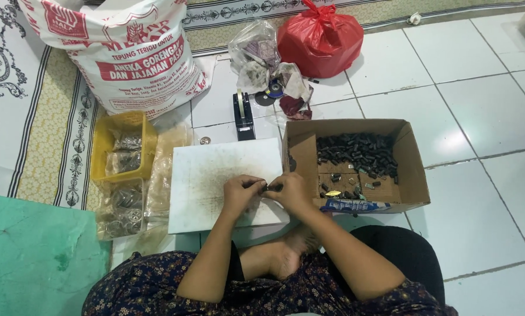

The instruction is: The person sits on the floor and assembles small black hardware components by hand. They pick up individual pieces from a cardboard box, connect them together, and place the assembled units into a plastic bag. The person repeats this process multiple times.

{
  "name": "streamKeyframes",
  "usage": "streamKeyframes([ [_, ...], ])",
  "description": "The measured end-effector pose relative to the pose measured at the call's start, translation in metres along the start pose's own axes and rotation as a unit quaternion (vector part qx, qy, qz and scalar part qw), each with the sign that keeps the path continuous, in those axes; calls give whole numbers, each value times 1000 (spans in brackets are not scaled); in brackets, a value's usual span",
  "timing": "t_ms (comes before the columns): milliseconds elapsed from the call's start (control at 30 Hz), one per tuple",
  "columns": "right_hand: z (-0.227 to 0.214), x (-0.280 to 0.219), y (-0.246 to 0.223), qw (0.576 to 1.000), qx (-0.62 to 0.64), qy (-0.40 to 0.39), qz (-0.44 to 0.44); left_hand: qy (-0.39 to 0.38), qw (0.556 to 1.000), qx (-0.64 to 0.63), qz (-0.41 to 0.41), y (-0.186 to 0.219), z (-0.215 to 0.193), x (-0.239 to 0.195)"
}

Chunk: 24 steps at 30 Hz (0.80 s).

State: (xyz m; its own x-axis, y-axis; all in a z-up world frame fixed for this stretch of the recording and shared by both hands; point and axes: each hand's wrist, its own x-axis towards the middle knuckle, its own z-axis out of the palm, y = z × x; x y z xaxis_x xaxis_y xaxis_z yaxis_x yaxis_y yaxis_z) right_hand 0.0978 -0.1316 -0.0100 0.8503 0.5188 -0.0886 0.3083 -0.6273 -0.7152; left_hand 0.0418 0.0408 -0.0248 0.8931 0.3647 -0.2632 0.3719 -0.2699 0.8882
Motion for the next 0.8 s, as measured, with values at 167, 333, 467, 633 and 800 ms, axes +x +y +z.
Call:
streamKeyframes([
  [167, 17, -4, -2, 999, -14, 38, 4, -1, 1000, -3, -11, 7, 0, -4],
  [333, 17, -9, 0, 997, 1, 74, -35, 2, 1000, -4, -12, 9, -1, -7],
  [467, 15, -9, 3, 996, 5, 77, -43, 2, 1000, -9, -12, 12, -1, -9],
  [633, 10, -10, -6, 997, 8, 68, -35, -2, 1000, -6, -11, 6, -3, -6],
  [800, 6, -11, -10, 998, 19, 54, -16, -8, 1000, -28, -4, 9, -5, -8],
])
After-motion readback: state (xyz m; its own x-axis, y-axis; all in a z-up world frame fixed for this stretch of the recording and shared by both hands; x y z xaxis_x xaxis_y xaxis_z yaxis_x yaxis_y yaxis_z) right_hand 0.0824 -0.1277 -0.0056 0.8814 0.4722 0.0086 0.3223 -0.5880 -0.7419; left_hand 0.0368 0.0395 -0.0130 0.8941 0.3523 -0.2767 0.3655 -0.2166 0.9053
